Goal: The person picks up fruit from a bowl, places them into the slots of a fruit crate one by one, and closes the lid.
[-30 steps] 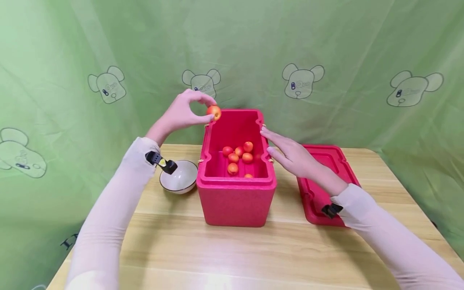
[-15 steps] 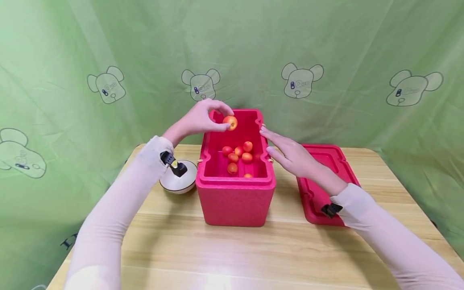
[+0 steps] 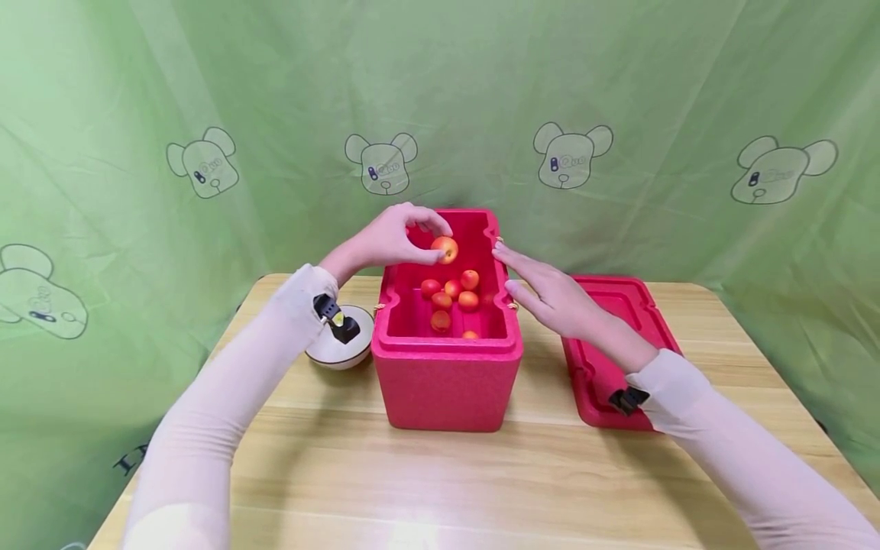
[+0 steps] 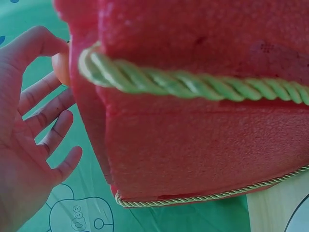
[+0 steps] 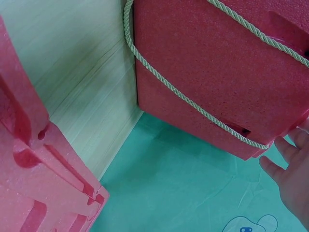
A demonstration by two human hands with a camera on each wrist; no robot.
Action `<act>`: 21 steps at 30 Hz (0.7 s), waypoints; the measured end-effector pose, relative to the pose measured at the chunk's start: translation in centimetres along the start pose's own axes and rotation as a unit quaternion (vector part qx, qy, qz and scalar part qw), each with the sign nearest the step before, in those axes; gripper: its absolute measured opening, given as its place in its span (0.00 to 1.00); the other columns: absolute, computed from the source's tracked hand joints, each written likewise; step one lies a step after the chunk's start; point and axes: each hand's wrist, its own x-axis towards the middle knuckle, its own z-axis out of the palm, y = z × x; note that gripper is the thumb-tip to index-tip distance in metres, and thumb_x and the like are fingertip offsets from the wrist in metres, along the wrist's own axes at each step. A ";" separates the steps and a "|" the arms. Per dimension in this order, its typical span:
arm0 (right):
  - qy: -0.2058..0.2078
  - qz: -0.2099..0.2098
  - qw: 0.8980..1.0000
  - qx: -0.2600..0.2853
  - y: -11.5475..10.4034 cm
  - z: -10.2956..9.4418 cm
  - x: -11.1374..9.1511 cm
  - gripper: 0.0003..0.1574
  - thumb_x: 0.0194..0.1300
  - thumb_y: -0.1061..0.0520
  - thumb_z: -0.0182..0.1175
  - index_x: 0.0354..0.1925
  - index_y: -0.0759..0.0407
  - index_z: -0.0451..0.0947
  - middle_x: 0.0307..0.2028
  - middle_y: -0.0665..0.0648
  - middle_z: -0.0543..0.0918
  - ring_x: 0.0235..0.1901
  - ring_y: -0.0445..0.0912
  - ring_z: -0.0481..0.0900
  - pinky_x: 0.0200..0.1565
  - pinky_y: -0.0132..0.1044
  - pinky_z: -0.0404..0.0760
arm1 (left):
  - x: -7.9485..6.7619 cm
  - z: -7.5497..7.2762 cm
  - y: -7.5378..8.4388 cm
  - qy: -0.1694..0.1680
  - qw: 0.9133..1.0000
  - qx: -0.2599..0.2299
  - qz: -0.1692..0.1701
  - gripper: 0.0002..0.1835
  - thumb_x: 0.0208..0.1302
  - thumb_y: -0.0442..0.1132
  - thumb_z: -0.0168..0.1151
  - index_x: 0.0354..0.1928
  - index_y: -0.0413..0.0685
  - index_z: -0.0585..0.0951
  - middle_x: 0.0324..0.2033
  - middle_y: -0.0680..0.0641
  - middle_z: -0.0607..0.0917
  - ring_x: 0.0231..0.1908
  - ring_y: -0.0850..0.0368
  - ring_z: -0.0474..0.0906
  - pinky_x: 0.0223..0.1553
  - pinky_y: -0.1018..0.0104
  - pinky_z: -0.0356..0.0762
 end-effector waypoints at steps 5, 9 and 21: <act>-0.001 -0.001 1.000 0.000 -0.1 -0.1 0.0 0.39 0.76 0.45 0.53 0.80 0.45 0.55 0.79 0.50 0.58 0.78 0.50 0.59 0.71 0.58 0.67 | 0.1 0.0 -0.1 -0.012 1.000 -0.002 0.000 0.16 0.57 0.45 0.73 0.48 0.53 0.87 0.43 0.52 0.88 0.50 0.54 0.77 0.53 0.57 0.74; -0.003 0.001 1.000 -0.002 -0.1 -0.1 0.0 0.39 0.76 0.44 0.53 0.80 0.44 0.55 0.79 0.49 0.58 0.78 0.50 0.59 0.71 0.58 0.67 | 0.3 -0.1 0.0 -0.022 1.000 0.003 -0.002 0.17 0.57 0.45 0.73 0.48 0.53 0.87 0.44 0.52 0.87 0.49 0.57 0.77 0.53 0.59 0.74; -0.005 0.003 1.000 0.001 0.0 0.0 -0.1 0.39 0.77 0.44 0.52 0.80 0.44 0.55 0.80 0.48 0.57 0.78 0.49 0.58 0.71 0.57 0.66 | 0.4 -0.4 0.0 -0.048 0.998 0.025 -0.017 0.17 0.57 0.44 0.73 0.49 0.52 0.86 0.45 0.50 0.87 0.50 0.53 0.79 0.55 0.57 0.76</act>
